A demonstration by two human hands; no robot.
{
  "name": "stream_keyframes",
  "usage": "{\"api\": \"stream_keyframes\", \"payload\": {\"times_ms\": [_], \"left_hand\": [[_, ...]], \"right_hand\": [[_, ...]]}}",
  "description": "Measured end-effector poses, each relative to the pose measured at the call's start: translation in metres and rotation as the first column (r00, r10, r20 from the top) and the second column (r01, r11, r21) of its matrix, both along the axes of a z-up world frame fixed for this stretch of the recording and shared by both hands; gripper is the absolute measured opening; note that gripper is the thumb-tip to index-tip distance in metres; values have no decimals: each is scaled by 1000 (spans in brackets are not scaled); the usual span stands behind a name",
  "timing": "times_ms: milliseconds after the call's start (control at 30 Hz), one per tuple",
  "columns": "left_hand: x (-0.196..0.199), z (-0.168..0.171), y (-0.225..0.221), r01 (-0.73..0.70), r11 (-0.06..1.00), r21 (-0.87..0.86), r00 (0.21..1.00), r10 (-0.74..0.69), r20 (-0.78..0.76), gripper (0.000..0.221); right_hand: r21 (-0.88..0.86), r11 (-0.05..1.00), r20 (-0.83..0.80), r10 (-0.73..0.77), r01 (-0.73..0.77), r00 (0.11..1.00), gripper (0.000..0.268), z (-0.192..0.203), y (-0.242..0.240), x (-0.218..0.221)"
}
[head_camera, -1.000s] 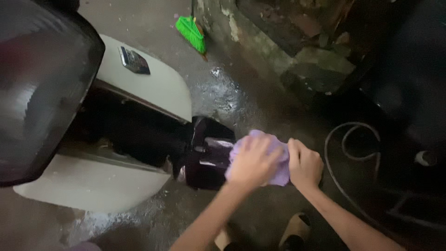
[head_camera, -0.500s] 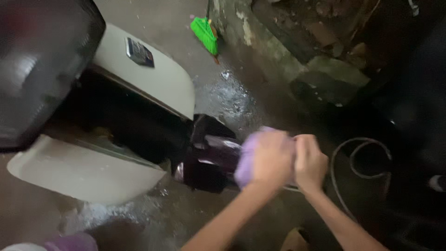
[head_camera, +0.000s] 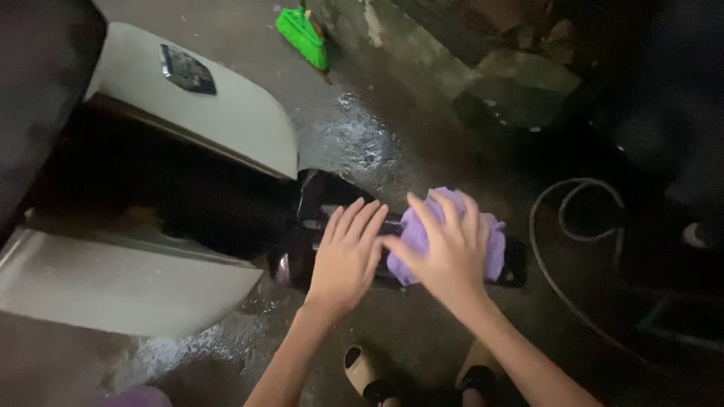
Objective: The person wipes the front bodywork and handlebars of a motorcycle using a purple cloth. They clean the instrument cluster, the front fairing, and the side panels while standing in a garage.
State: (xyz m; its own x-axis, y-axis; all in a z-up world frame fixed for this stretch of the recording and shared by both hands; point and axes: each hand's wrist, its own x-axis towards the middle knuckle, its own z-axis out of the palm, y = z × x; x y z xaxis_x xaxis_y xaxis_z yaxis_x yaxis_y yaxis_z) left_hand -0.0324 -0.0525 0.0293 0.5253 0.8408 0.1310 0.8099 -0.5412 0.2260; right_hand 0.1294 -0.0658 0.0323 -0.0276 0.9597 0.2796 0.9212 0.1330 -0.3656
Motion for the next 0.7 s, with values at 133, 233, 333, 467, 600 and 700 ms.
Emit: {"api": "stream_keyframes", "payload": {"times_ms": [133,233,333,467,600,700], "left_hand": [[6,-40,20,-127,985,118,988,114,105,25],[11,-46,25,-177,975,132,984,170,57,32],[12,-42,32,-135,964,230,991,129,42,29],[14,-41,45,-100,960,260,995,96,29,27],[13,-56,58,-19,978,207,1000,21,-9,34],[18,-40,63,-48,999,13,999,48,5,36]], "right_hand": [[239,949,246,148,-208,958,69,-31,-25,50],[229,896,186,343,-380,921,65,-40,-24,97],[-100,980,-92,164,-173,982,79,-37,-9,101],[-52,982,-35,183,-184,983,45,-24,38,47],[-104,960,-92,249,-258,964,46,-15,41,31],[-311,935,-266,89,-173,960,33,-14,17,61]]}}
